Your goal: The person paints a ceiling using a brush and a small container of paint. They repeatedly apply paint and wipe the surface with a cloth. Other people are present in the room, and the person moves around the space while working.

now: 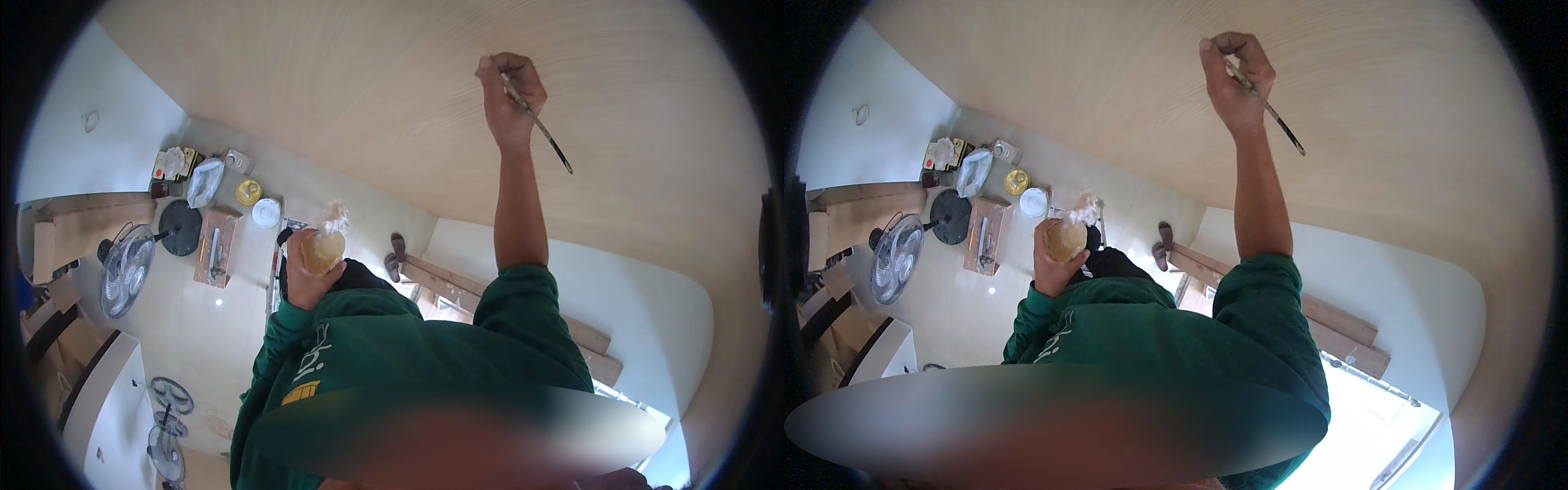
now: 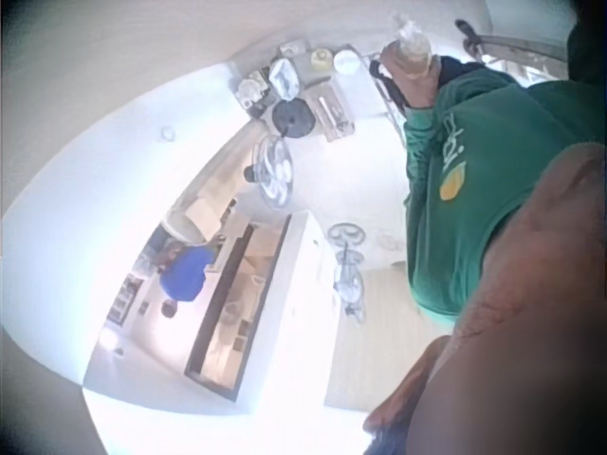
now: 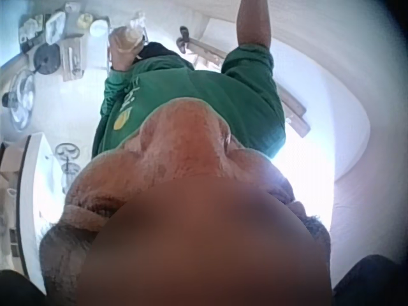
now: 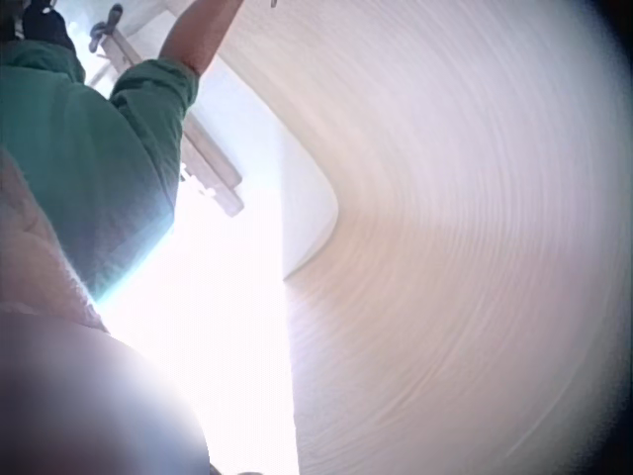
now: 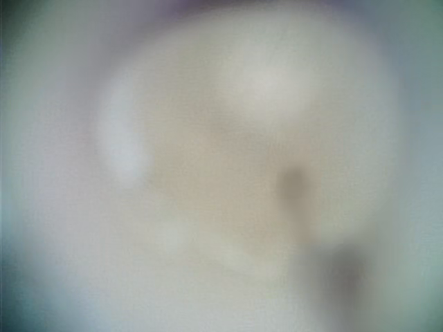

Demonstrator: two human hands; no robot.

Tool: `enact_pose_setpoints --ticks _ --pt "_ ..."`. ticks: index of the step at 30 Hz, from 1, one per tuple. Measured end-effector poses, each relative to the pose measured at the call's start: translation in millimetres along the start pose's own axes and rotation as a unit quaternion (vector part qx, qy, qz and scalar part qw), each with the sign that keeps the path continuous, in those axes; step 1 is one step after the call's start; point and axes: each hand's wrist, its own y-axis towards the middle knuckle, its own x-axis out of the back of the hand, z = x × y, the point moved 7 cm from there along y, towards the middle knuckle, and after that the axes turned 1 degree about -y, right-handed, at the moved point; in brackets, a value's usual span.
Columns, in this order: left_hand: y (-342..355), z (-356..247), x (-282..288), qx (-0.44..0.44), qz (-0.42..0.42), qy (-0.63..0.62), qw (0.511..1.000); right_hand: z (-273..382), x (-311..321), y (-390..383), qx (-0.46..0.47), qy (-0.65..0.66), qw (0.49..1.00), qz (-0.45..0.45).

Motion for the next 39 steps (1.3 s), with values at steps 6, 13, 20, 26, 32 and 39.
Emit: enact_pose_setpoints --ticks 6,13,20,26,32,39 --pt "-3 8 2 -0.002 -0.025 0.011 1.000 -1 -10 27 0.144 -0.165 0.975 -0.033" --pt "2 10 4 0.021 -0.024 -0.018 0.999 -10 -24 28 0.166 -0.166 0.972 -0.016" --pt "0 18 5 0.011 -0.045 0.002 0.999 -10 -16 32 0.113 -0.120 0.986 -0.034" --pt "4 11 2 0.008 -0.036 -0.033 0.999 25 -12 42 0.169 -0.174 0.970 0.005" --pt "14 0 5 -0.017 -0.030 -0.070 0.997 71 28 89 0.130 -0.018 0.991 -0.018" --pt "23 -8 11 -0.047 -0.022 -0.059 0.997 109 52 124 0.099 0.036 0.992 -0.071"
